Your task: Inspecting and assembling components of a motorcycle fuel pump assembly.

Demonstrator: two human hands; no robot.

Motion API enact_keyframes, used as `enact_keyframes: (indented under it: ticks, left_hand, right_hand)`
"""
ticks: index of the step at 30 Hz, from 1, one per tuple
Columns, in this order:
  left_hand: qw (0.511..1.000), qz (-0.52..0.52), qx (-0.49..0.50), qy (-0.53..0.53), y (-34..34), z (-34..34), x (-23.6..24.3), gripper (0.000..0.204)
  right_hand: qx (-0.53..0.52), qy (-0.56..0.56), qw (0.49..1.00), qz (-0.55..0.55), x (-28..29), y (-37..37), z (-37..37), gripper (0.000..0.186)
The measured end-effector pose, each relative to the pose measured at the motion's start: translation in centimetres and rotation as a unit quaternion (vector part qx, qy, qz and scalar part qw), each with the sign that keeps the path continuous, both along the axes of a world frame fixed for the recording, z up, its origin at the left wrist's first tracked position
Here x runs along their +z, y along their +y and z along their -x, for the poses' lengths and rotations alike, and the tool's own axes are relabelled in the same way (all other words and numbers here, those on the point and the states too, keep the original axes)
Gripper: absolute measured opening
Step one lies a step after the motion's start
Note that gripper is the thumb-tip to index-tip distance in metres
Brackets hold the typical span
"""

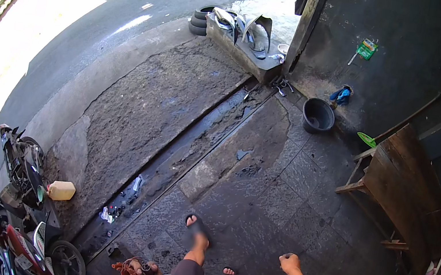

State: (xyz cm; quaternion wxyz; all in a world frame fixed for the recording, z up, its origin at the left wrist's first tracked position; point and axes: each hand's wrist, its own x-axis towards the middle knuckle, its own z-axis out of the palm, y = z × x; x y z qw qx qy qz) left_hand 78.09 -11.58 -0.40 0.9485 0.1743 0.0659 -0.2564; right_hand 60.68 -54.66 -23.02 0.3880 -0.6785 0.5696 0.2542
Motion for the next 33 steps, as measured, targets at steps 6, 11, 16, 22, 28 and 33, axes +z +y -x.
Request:
enact_keyframes:
  ticks: [6,11,16,22,28,33]
  left_hand:
    - [0.999,-0.023,-0.028,0.009,-4.5,-17.8,-0.6,0.047]
    - [0.996,-0.027,-0.057,0.068,-8.7,-31.8,-2.3,0.052]
    - [0.986,-0.126,-0.028,0.105,-16.7,-43.2,-0.6,0.038]
    - [0.973,-0.144,-0.015,0.178,-27.7,-60.5,-17.1,0.039]
    - [0.941,-0.174,-0.017,0.291,-35.1,-69.4,-28.1,0.041]
    - [0.919,-0.189,-0.021,0.345,-38.0,-73.1,-33.2,0.042]
  right_hand:
    - [-0.008,-0.090,0.994,-0.055,-0.4,0.6,-14.3,0.024]
    - [-0.003,-0.061,0.997,-0.052,-0.4,-1.5,-25.7,0.028]
    - [0.009,-0.019,1.000,-0.024,-4.8,-9.0,-38.6,0.025]
    - [0.160,-0.057,0.980,0.104,-27.3,-25.8,-67.4,0.021]
    - [0.131,-0.182,0.972,0.075,-46.6,-31.6,-92.8,0.021]
    - [0.130,-0.129,0.981,0.068,-53.1,-30.6,-105.2,0.034]
